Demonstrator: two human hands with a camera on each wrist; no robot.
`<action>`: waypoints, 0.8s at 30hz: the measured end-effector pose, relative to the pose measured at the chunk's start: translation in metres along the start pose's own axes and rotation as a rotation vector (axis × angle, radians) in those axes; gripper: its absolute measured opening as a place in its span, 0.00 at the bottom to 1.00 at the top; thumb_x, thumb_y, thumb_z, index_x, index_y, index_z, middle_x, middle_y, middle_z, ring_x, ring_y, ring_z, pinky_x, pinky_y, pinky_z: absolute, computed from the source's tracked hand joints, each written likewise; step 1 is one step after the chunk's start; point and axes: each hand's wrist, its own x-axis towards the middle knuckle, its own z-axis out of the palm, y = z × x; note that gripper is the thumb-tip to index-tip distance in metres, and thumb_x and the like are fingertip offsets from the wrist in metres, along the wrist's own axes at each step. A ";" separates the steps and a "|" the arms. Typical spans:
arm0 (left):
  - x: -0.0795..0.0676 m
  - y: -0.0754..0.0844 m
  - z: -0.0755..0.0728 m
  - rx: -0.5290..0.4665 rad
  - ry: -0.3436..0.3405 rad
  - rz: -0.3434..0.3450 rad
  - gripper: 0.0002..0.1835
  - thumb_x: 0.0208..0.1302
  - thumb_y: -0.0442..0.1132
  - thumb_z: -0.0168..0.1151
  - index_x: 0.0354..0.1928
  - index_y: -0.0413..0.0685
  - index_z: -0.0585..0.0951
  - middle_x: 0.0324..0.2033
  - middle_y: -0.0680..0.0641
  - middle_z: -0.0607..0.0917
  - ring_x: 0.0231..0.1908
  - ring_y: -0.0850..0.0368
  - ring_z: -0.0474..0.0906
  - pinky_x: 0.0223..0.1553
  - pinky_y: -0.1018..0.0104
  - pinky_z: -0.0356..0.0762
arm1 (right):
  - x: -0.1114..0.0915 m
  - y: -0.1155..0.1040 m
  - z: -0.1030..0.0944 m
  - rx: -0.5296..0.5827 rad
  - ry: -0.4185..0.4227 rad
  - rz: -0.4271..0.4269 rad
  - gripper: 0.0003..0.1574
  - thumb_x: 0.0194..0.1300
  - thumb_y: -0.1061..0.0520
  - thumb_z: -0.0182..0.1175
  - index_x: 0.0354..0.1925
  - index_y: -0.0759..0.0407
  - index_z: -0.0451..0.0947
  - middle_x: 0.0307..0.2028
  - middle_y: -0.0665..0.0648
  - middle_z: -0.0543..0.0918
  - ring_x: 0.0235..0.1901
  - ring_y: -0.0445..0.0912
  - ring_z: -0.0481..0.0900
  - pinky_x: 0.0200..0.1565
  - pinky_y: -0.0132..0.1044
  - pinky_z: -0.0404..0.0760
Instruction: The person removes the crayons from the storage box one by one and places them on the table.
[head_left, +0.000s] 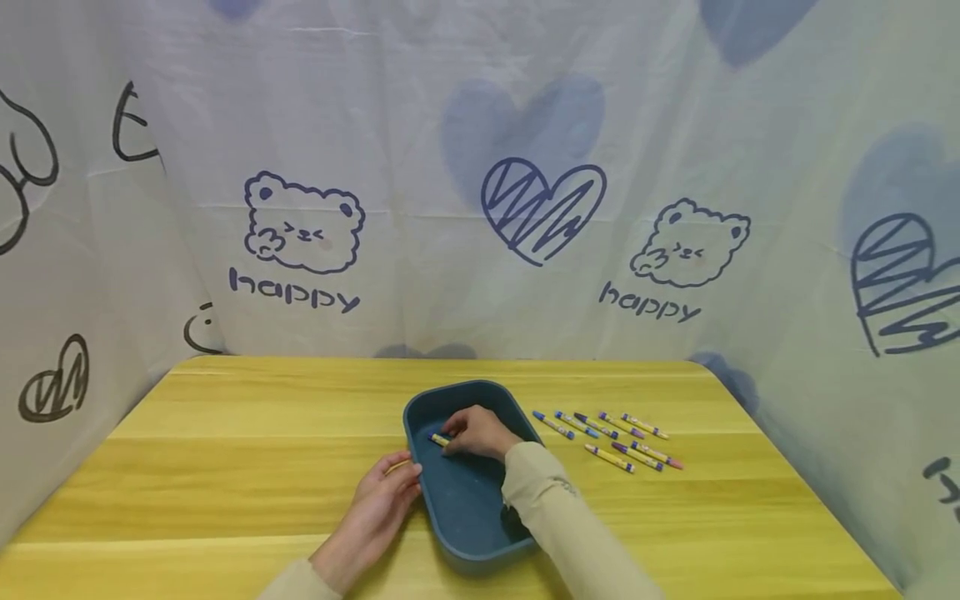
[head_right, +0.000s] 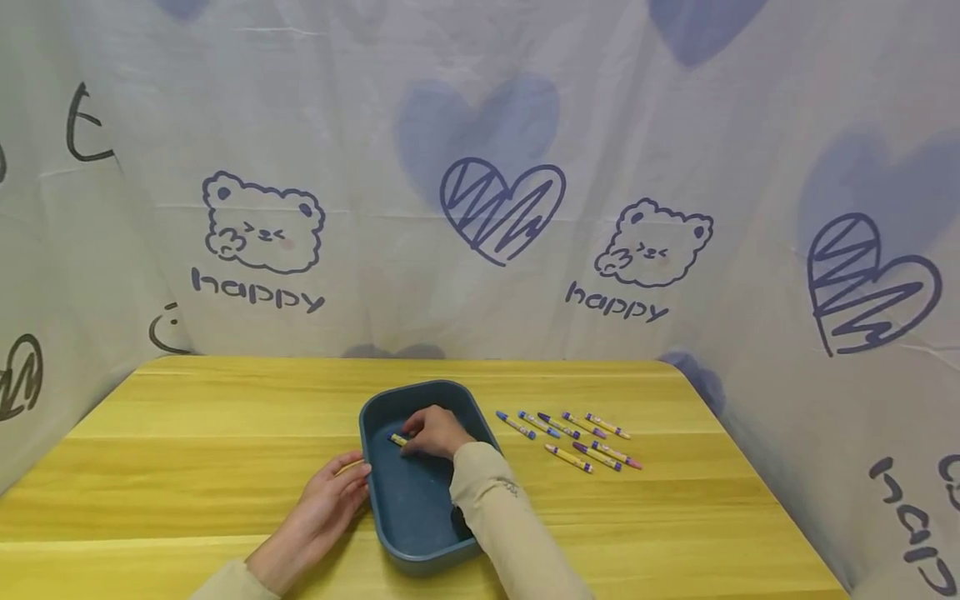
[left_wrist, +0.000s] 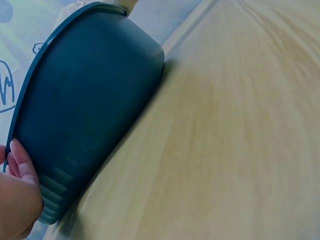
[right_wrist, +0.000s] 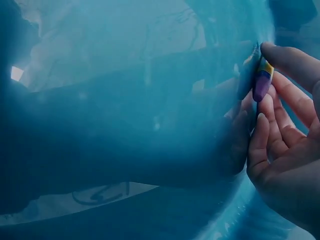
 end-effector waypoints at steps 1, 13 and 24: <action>0.000 0.000 0.000 -0.002 0.002 -0.001 0.09 0.66 0.26 0.50 0.47 0.36 0.67 0.32 0.50 0.75 0.32 0.61 0.74 0.38 0.72 0.75 | 0.000 0.000 0.000 0.006 0.002 -0.001 0.17 0.50 0.64 0.73 0.41 0.65 0.84 0.32 0.52 0.83 0.31 0.40 0.77 0.35 0.30 0.78; 0.000 0.000 0.000 0.002 0.015 -0.014 0.11 0.66 0.26 0.51 0.49 0.35 0.66 0.33 0.49 0.74 0.33 0.61 0.74 0.38 0.72 0.75 | 0.002 0.001 0.001 -0.044 -0.011 -0.008 0.08 0.56 0.67 0.66 0.37 0.64 0.85 0.27 0.51 0.82 0.24 0.38 0.73 0.28 0.29 0.73; 0.000 0.001 -0.001 0.006 0.007 -0.027 0.12 0.67 0.26 0.50 0.50 0.35 0.65 0.33 0.49 0.75 0.34 0.60 0.73 0.38 0.72 0.74 | 0.001 -0.001 -0.002 -0.016 -0.012 0.003 0.07 0.58 0.65 0.66 0.37 0.64 0.86 0.32 0.54 0.85 0.28 0.40 0.76 0.32 0.31 0.77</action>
